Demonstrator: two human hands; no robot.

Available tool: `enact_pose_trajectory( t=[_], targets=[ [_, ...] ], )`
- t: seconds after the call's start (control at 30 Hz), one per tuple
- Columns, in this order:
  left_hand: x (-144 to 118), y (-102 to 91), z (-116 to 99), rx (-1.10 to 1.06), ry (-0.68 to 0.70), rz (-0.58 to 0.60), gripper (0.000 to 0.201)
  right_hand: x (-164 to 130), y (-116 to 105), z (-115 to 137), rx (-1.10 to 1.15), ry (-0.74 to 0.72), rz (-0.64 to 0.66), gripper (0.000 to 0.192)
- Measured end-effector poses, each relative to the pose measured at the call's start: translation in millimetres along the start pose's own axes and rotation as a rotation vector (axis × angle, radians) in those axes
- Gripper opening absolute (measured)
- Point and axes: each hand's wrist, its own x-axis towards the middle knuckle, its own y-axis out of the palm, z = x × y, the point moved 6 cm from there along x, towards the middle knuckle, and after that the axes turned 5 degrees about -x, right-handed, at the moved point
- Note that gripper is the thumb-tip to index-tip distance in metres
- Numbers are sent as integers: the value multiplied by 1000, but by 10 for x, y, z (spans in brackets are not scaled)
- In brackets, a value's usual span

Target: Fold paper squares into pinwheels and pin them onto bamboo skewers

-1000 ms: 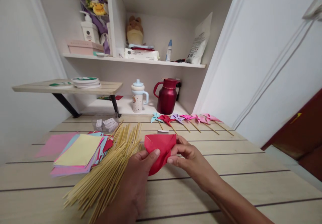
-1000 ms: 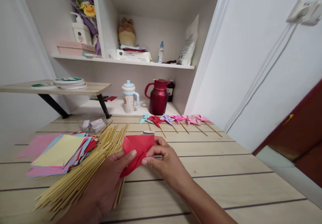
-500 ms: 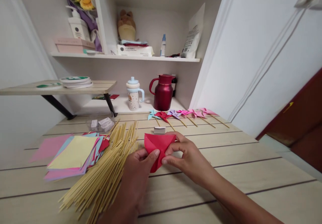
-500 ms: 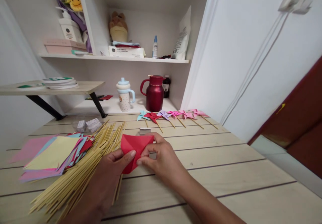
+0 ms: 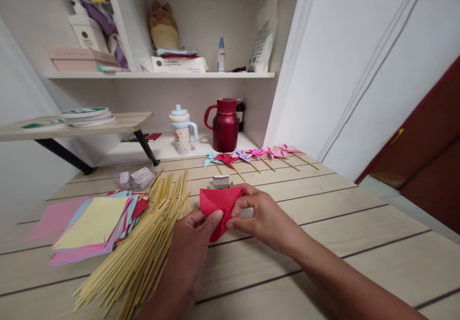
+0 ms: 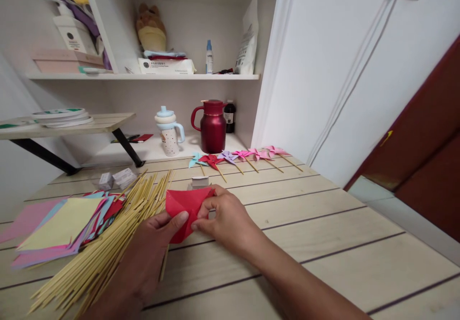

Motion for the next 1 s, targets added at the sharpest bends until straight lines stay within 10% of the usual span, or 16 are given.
enact_pose_trajectory(
  t=[0.67, 1.0],
  targets=[
    [-5, -24, -183, -300, 57, -83, 30, 20, 116, -45, 165, -7, -31, 13],
    [-24, -37, -174, -335, 59, -98, 32, -29, 35, -73, 334, -25, -245, 22]
  ],
)
